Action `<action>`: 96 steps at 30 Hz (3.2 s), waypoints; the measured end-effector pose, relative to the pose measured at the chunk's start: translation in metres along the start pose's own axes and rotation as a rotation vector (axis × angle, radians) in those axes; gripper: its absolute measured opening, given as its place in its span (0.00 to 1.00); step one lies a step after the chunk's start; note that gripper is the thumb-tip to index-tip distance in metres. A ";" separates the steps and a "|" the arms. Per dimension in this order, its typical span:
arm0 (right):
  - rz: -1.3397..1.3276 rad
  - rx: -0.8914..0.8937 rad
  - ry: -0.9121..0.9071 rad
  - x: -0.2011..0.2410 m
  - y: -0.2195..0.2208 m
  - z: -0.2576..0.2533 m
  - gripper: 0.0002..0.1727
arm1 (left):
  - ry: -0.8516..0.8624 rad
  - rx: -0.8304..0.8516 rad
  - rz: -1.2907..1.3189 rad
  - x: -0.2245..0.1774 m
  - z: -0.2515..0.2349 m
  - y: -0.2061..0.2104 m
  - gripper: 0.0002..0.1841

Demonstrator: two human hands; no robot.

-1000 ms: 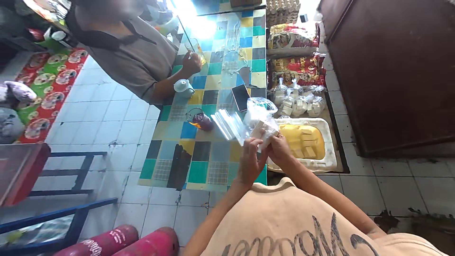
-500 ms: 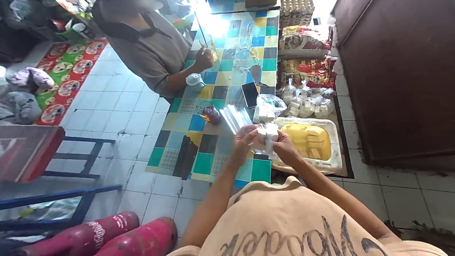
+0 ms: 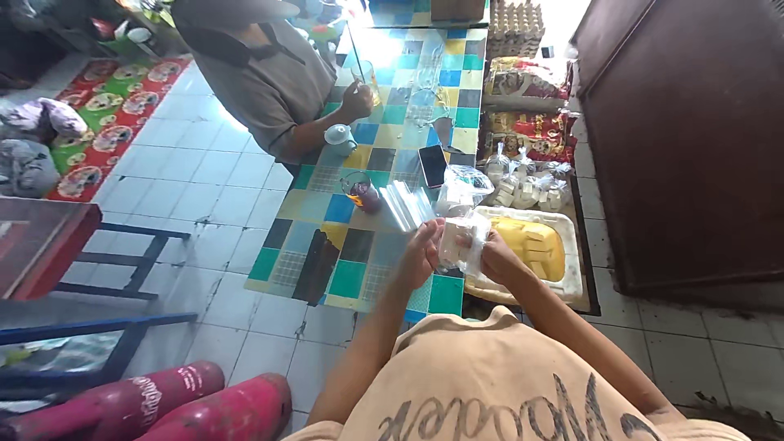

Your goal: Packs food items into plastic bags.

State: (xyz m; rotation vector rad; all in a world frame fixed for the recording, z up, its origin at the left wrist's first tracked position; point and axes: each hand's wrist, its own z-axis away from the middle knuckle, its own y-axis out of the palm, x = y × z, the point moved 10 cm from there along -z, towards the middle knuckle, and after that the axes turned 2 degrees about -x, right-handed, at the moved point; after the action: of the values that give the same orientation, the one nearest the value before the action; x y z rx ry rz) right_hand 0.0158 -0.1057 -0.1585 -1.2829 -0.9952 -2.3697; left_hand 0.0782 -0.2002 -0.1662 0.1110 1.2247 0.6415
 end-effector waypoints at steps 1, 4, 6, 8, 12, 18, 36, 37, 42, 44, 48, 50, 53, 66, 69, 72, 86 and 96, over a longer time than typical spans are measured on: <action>-0.008 0.008 0.006 -0.001 0.001 0.001 0.13 | -0.001 -0.057 0.011 0.002 0.003 -0.003 0.20; 0.000 0.020 -0.001 -0.003 0.003 0.002 0.17 | 0.049 -0.231 -0.069 -0.002 0.011 -0.012 0.18; 0.022 0.027 -0.032 -0.003 0.003 0.001 0.17 | 0.148 -0.268 -0.118 -0.011 0.013 -0.017 0.17; 0.097 0.029 -0.088 -0.003 0.000 -0.002 0.16 | 0.181 -0.233 -0.078 -0.014 0.014 -0.016 0.17; 0.317 0.054 -0.137 -0.001 0.005 -0.002 0.14 | 0.146 -0.124 0.089 0.000 0.012 -0.010 0.19; 0.543 0.159 -0.178 0.008 0.021 0.007 0.13 | 0.066 -0.064 0.196 0.020 0.011 -0.005 0.32; 1.026 0.313 -0.140 0.003 0.048 0.007 0.12 | 0.122 0.019 0.570 0.040 0.007 -0.004 0.36; 1.019 0.303 -0.112 0.002 0.048 0.007 0.14 | 0.119 0.047 0.609 0.042 0.005 -0.003 0.36; 1.067 0.199 -0.138 0.006 0.045 -0.001 0.14 | 0.050 0.081 0.683 0.055 0.005 -0.006 0.41; 1.135 0.079 -0.132 0.009 0.038 -0.003 0.09 | 0.005 0.030 0.689 0.062 0.005 -0.010 0.42; 1.413 0.008 -0.197 0.013 0.046 0.008 0.14 | -0.078 -0.047 0.637 0.073 0.005 -0.016 0.45; 1.501 0.101 -0.165 0.012 0.053 0.016 0.16 | -0.124 -0.116 0.637 0.079 0.004 -0.021 0.44; 1.355 0.085 -0.496 0.044 0.054 0.037 0.12 | -0.153 -0.202 0.678 0.087 0.001 -0.030 0.40; 0.867 -0.121 0.155 -0.085 -0.062 -0.038 0.30 | -0.242 -0.352 -0.350 0.105 -0.026 -0.074 0.49; 0.885 -0.131 0.134 -0.093 -0.054 -0.038 0.32 | -0.095 -0.449 -0.734 0.080 -0.018 -0.079 0.45; 0.840 0.003 0.154 -0.102 -0.047 -0.035 0.38 | 0.158 -0.470 -0.977 0.059 -0.011 -0.058 0.42; 1.388 -0.093 0.943 -0.119 -0.307 -0.073 0.22 | 0.198 -0.537 -1.053 0.042 0.041 -0.073 0.39; 1.366 -0.102 0.824 -0.169 -0.314 -0.083 0.29 | 0.191 -0.746 -0.979 0.039 0.077 -0.098 0.37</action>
State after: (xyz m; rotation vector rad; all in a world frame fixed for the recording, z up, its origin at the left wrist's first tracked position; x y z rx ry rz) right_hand -0.1043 0.0522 -0.4667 -0.4967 0.2644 -1.4855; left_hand 0.1940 -0.2411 -0.2117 -1.1295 0.9856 0.1967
